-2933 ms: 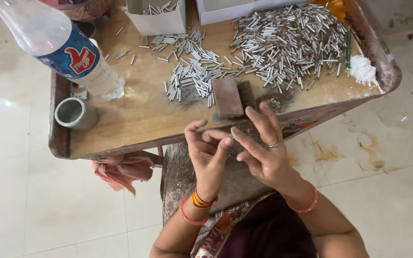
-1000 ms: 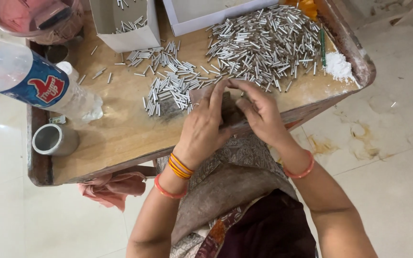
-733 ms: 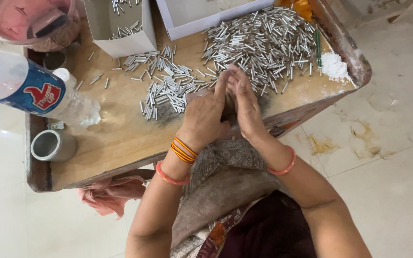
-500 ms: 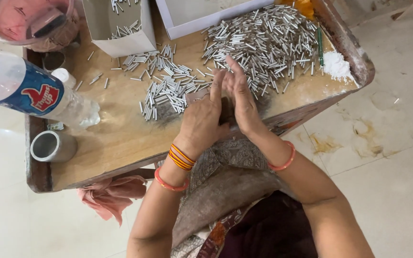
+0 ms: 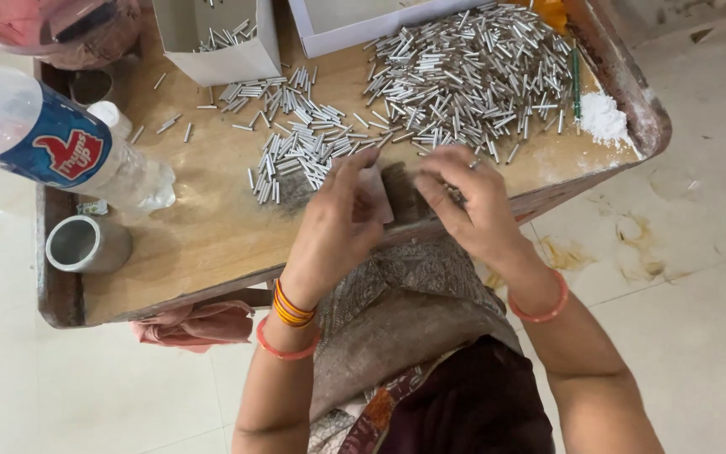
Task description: Polishing small metal pins manually using a sanding block.
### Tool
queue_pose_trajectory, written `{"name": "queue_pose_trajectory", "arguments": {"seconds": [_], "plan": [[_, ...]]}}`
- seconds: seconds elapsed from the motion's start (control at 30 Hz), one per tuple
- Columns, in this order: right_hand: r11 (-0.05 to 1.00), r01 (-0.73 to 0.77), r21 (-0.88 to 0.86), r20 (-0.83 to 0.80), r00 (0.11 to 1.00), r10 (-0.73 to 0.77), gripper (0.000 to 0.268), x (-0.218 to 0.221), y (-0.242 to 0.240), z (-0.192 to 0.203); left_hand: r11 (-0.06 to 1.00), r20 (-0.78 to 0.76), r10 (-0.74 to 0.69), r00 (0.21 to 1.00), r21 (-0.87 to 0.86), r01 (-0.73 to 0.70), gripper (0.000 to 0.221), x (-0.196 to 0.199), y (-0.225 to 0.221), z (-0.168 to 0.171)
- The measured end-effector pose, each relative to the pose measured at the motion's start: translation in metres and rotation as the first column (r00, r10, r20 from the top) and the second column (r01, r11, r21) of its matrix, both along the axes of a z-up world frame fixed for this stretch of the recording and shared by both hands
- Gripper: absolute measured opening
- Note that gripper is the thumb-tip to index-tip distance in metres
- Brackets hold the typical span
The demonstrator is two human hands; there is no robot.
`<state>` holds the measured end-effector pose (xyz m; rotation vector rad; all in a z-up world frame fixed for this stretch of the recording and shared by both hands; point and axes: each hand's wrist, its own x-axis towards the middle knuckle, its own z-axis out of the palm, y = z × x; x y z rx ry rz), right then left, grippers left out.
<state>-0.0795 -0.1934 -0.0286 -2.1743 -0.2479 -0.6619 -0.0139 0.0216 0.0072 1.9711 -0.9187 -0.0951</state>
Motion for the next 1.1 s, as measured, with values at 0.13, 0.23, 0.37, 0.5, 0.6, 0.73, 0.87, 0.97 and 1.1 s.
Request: {"name": "queue_pose_trajectory", "arguments": {"seconds": [0.13,0.23,0.37,0.5,0.6,0.73,0.87,0.97,1.1], "plan": [[0.986,0.041,-0.162,-0.086,0.995,-0.055,0.016,-0.016,0.014,0.03,0.965,-0.03,0.079,0.996,-0.25,-0.084,0.044,-0.006,-0.001,-0.009],[0.951,0.033,-0.309,-0.002,0.999,-0.036,0.019,-0.013,0.014,0.031,0.955,-0.092,0.159,0.983,-0.238,-0.177,0.029,-0.01,-0.016,-0.007],[0.9,-0.038,-0.435,-0.068,0.998,0.009,0.023,0.003,0.006,0.029,0.978,0.164,0.202,0.965,-0.077,-0.192,0.037,-0.005,-0.029,-0.014],[0.841,-0.121,-0.527,-0.135,0.989,0.058,0.022,0.019,0.003,0.029,0.967,0.329,0.226,0.917,0.036,-0.251,0.035,-0.006,-0.035,-0.028],[0.84,-0.11,-0.531,-0.022,0.993,0.116,0.026,0.019,0.001,0.032,0.967,0.337,0.228,0.913,0.035,-0.254,0.035,-0.005,-0.034,-0.027],[0.872,-0.115,-0.476,0.111,0.976,0.19,0.023,0.011,-0.007,0.012,0.97,0.29,0.241,0.926,-0.039,-0.24,0.026,-0.006,-0.033,-0.027],[0.931,-0.031,-0.363,0.215,0.97,0.116,0.023,0.005,-0.001,0.007,0.964,0.279,0.265,0.923,-0.054,-0.26,0.019,-0.006,-0.036,-0.03],[0.943,0.041,-0.33,0.272,0.961,0.053,0.019,0.003,-0.015,-0.016,0.96,0.291,0.275,0.916,-0.035,-0.277,0.019,-0.006,-0.035,-0.029],[0.833,0.108,-0.543,0.01,0.993,-0.122,0.015,-0.033,-0.005,0.048,0.984,0.211,0.18,0.961,-0.031,-0.177,0.046,-0.011,-0.023,-0.011]]}}
